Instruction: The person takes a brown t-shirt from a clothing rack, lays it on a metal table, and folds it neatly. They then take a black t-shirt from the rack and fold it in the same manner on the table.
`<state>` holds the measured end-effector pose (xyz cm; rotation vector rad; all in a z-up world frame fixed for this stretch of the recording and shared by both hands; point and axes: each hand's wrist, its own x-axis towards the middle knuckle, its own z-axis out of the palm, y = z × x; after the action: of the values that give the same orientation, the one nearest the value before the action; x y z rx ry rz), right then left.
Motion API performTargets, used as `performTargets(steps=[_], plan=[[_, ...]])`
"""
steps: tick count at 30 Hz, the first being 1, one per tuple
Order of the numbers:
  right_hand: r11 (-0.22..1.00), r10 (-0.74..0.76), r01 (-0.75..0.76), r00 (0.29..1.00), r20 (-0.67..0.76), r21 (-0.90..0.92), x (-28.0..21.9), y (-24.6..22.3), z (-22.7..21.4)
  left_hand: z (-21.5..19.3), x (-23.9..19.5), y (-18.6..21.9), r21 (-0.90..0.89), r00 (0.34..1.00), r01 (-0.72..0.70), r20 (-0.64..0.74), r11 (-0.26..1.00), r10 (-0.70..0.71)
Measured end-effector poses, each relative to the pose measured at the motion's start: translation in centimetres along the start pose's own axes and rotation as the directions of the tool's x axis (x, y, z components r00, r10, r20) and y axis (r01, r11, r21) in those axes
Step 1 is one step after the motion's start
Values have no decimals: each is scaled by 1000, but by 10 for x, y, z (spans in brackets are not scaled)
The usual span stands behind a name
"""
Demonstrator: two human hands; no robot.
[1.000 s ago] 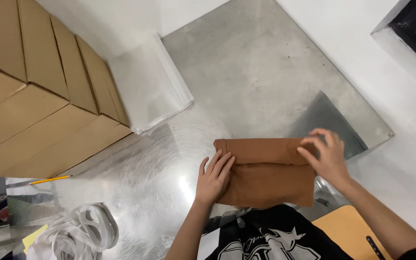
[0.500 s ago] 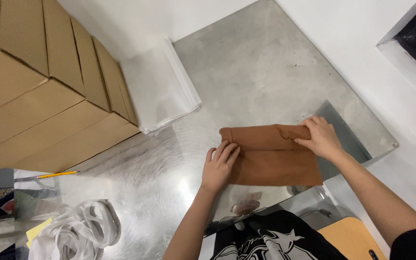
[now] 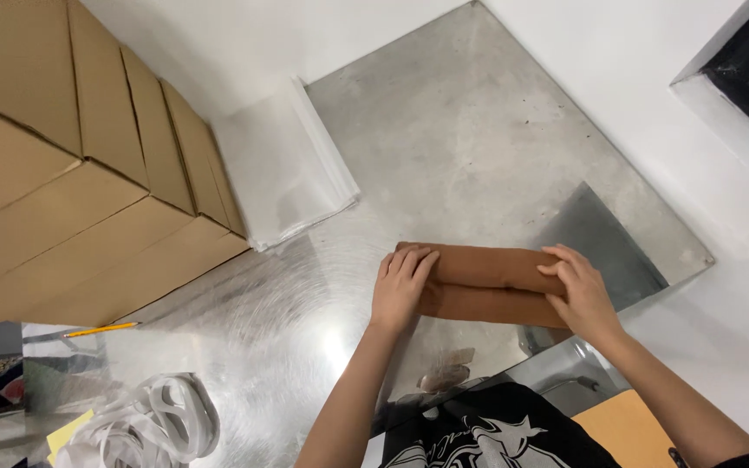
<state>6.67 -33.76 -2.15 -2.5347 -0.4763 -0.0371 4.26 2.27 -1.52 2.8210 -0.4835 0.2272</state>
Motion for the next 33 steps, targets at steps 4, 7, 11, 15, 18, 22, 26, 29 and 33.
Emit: performTargets(steps=[4, 7, 11, 15, 18, 22, 26, 29, 33], plan=[[1000, 14, -13, 999, 44, -19, -23, -3, -5, 3, -45, 8, 57, 986, -68, -147, 996, 76], [996, 63, -54, 989, 134, -74, -21, -12, -20, 7, -68, 13, 79, 961, -83, -257, 993, 101], [984, 120, -85, 964, 237, -154, 22, -12, -34, 12, -83, 16, 99, 951, -74, -292, 992, 100], [944, 258, -331, 750, 609, 8, 73, -48, -55, 7, -85, 18, 144, 963, -61, -251, 988, 96], [930, 289, -360, 595, 750, -74, 84, -55, -44, 7, -93, 18, 124, 968, -59, -234, 991, 87], [974, 198, -211, 649, 735, -76, 64, -77, -43, 27, -107, 17, 77, 979, -33, -196, 996, 48], [983, 129, -25, 797, 590, -181, 30, -72, -33, 35, -91, 24, 45, 977, 20, -213, 999, -10], [969, 217, -119, 834, 507, -218, 22, -67, -39, 29, -60, 32, 30, 984, 64, -171, 998, -58], [922, 346, -257, 883, 318, -291, 35, -51, -74, 18, -11, 46, -122, 973, 223, 90, 967, -213]])
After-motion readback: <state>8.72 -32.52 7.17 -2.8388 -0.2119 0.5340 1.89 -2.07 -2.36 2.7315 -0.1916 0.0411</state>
